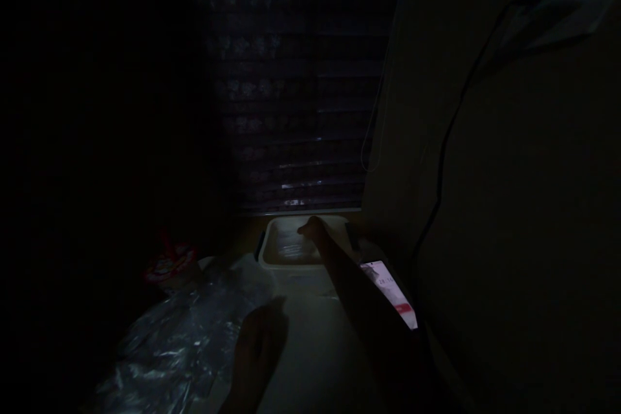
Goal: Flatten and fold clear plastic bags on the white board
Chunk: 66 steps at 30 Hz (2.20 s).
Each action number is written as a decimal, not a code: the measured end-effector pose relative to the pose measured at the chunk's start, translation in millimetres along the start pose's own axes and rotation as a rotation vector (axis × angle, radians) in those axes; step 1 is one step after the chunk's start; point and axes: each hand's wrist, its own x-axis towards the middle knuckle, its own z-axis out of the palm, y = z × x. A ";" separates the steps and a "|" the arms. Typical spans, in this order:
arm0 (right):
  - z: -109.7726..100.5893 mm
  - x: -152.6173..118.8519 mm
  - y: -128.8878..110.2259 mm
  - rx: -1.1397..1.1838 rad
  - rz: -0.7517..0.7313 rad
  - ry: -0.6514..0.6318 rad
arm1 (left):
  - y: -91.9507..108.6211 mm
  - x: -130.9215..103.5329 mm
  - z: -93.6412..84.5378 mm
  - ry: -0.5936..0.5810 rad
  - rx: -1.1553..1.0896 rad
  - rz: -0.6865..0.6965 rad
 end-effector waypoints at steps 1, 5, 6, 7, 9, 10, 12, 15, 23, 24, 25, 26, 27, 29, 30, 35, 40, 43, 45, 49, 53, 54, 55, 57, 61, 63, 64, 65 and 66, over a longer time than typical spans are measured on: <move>-1.9 -0.5 1.9 -0.025 -0.018 0.000 | -1.0 -0.5 0.8 0.016 0.001 -0.004; -10.0 -11.1 5.3 -0.131 -0.159 0.058 | -3.5 -1.1 0.9 0.018 -0.014 0.008; -12.1 -16.8 4.2 -0.145 -0.209 0.091 | -3.0 -0.8 0.1 0.005 -0.020 0.016; -14.2 -24.1 2.5 -0.154 -0.263 0.127 | -1.9 -0.5 -0.8 -0.003 -0.022 0.021; -17.5 -43.4 -1.4 -0.164 -0.374 0.196 | 1.9 0.3 -2.5 -0.003 -0.015 0.029; -18.4 -55.1 -2.4 -0.166 -0.429 0.223 | 4.4 0.6 -3.2 -0.004 -0.004 0.037; -17.2 -80.9 0.2 -0.174 -0.547 0.249 | 9.9 1.6 -5.2 -0.010 0.028 0.059; -5.7 -118.2 18.0 -0.231 -0.878 0.269 | 15.4 4.0 -13.9 -0.013 0.108 0.112; 51.6 -154.6 38.5 -0.402 -0.747 -0.036 | 8.3 6.4 -76.7 0.095 0.306 -0.004; 58.7 -153.7 31.1 -0.431 -0.703 -0.068 | 9.2 4.3 -82.6 0.091 0.305 -0.033; 65.9 -152.4 22.9 -0.451 -0.670 -0.082 | 10.7 1.6 -87.4 0.085 0.301 -0.059; 73.0 -150.8 14.6 -0.467 -0.642 -0.087 | 12.7 -1.5 -91.2 0.078 0.295 -0.079; 80.0 -149.2 7.1 -0.481 -0.613 -0.083 | 14.9 -4.8 -94.2 0.071 0.286 -0.093; 92.8 -145.9 -3.5 -0.515 -0.540 -0.075 | 18.4 -11.1 -99.8 0.042 0.263 -0.111; 98.0 -144.3 -6.2 -0.528 -0.511 -0.072 | 19.4 -13.9 -102.8 0.033 0.253 -0.119; 103.9 -139.4 -3.4 -0.531 -0.469 -0.060 | 17.2 -22.7 -115.6 0.069 0.238 -0.199; 74.6 -143.2 -0.3 -0.429 -0.506 -0.043 | 16.6 -22.6 -105.3 0.065 0.170 -0.249; 50.5 -145.9 0.4 -0.291 -0.573 -0.033 | 11.2 -14.8 -91.4 0.090 0.243 -0.149; 34.8 -146.4 0.6 -0.179 -0.602 -0.024 | 3.6 -5.3 -81.6 0.080 0.326 -0.022; 5.5 -146.0 -0.2 0.059 -0.597 -0.011 | -8.0 19.4 -64.8 0.069 0.408 0.068; -20.0 -149.3 1.7 0.224 -0.519 -0.045 | 2.2 39.1 -61.1 0.077 0.261 0.075; -25.4 -150.6 3.5 0.255 -0.494 -0.059 | 7.5 42.2 -62.8 0.082 0.164 0.054; -30.3 -151.9 5.8 0.282 -0.468 -0.073 | 13.2 44.6 -65.2 0.086 0.047 0.020; -38.3 -153.5 12.0 0.328 -0.415 -0.093 | 24.5 48.5 -71.2 0.087 -0.190 -0.084; -48.7 -154.4 24.7 0.378 -0.348 -0.096 | 42.1 56.5 -82.3 0.074 -0.390 -0.236; -53.0 -155.7 28.2 0.392 -0.332 -0.092 | 48.2 61.4 -86.6 0.059 -0.476 -0.298; -55.2 -156.6 29.4 0.395 -0.324 -0.089 | 50.8 63.9 -88.6 0.054 -0.525 -0.331; -57.3 -157.5 30.5 0.396 -0.315 -0.095 | 53.2 66.3 -90.4 0.050 -0.575 -0.366; -59.1 -157.9 31.9 0.399 -0.310 -0.106 | 55.7 68.8 -92.2 0.048 -0.626 -0.404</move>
